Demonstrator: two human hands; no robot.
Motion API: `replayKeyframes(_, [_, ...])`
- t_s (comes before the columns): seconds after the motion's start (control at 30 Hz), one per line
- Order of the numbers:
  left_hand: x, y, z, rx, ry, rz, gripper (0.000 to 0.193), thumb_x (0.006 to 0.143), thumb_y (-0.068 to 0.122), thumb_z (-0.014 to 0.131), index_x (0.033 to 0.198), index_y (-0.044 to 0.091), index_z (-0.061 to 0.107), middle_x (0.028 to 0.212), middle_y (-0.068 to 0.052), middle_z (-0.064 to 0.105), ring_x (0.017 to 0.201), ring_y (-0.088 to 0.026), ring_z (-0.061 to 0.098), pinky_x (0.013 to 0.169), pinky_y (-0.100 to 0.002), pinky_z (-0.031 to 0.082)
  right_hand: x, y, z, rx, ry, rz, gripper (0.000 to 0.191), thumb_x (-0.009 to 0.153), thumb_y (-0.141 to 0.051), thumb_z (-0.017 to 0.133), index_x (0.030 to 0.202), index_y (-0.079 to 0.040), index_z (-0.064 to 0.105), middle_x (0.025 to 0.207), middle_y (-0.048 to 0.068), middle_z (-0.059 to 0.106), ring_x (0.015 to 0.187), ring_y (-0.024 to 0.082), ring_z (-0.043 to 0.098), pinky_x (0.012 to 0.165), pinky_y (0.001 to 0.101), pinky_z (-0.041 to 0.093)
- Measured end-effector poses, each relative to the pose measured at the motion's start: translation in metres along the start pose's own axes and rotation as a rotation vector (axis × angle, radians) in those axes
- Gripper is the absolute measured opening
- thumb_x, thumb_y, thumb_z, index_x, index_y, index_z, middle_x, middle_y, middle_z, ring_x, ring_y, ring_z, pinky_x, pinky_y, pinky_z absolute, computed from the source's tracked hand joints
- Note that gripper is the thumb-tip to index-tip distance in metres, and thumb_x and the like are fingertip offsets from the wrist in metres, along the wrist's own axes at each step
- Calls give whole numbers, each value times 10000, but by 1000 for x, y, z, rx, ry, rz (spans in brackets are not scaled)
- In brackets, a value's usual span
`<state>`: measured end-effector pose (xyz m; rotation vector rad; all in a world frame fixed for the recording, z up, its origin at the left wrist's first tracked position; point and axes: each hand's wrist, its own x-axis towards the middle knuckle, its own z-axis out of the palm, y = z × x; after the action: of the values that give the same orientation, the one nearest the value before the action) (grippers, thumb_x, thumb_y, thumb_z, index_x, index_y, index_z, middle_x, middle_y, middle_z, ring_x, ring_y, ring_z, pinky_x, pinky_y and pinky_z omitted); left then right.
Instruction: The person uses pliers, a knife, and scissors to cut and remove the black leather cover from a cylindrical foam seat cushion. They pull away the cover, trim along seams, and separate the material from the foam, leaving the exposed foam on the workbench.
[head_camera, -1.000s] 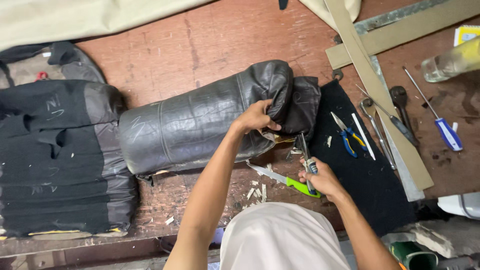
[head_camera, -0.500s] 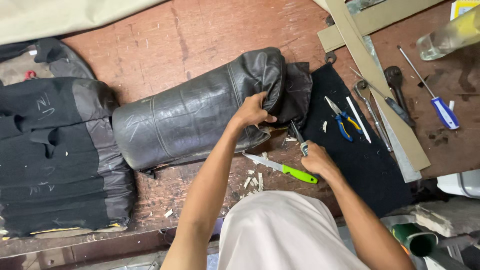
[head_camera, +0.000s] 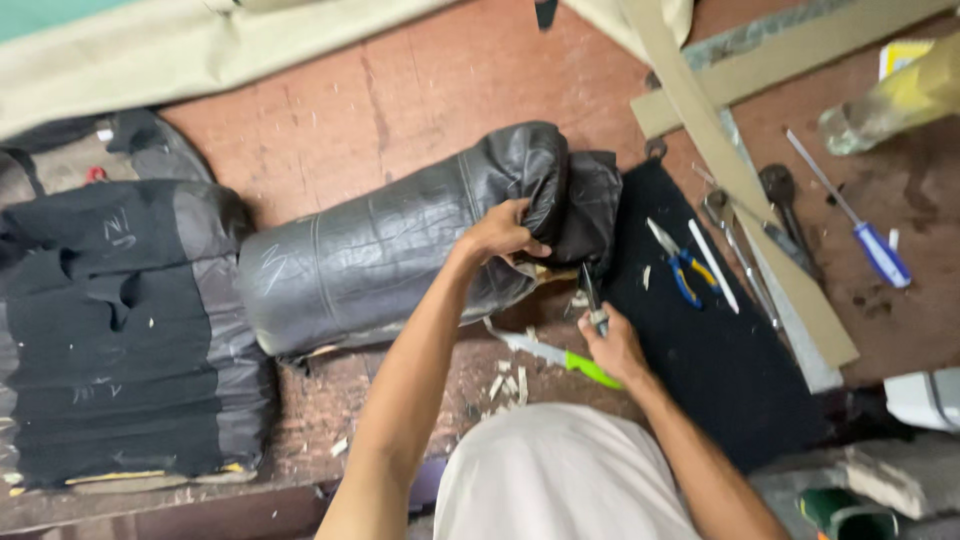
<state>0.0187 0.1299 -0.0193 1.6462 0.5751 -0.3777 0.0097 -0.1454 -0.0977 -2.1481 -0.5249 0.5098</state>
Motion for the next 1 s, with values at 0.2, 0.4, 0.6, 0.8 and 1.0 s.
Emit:
replayKeyframes(0.2, [1,52,-93,-165,-416,-152,644,724,39,879,1309,-4,614,1079,-112,707,922,-222,682,662,-319,625,14,-50,-26,95,123,-375,194,954,-190,679,1041,-17,662,832,164,728,760,342,752,659,410,571])
replayKeyframes(0.4, [10,62,-105,-230,-513,-75,666,914,64,930,1411,-90,515,1096,-162,532,851,-243,498,600,-317,464,44,-83,-48,37,180,-669,171,957,-151,699,1053,-13,671,874,201,708,792,374,710,679,410,554])
replayKeyframes(0.6, [10,28,-32,-30,-67,-158,936,723,12,903,1475,48,348,1306,-138,603,1019,-305,720,757,-441,643,-39,4,-57,237,-205,-53,151,921,-145,701,1036,-48,689,662,18,615,592,86,554,531,289,464])
replayKeyframes(0.8, [-30,-9,38,379,349,28,678,687,231,959,1201,-7,587,1152,-278,734,1050,-436,708,887,-508,572,-96,83,-101,375,-42,297,184,944,-93,692,1108,-29,639,692,59,608,595,111,572,526,276,441])
replayKeyframes(1.0, [-41,-3,134,1353,638,366,370,982,196,598,1311,37,541,1358,-196,566,1256,-375,557,993,-530,466,-73,116,-117,-362,14,375,484,831,-154,800,1282,-102,632,1001,214,709,957,410,673,836,513,545])
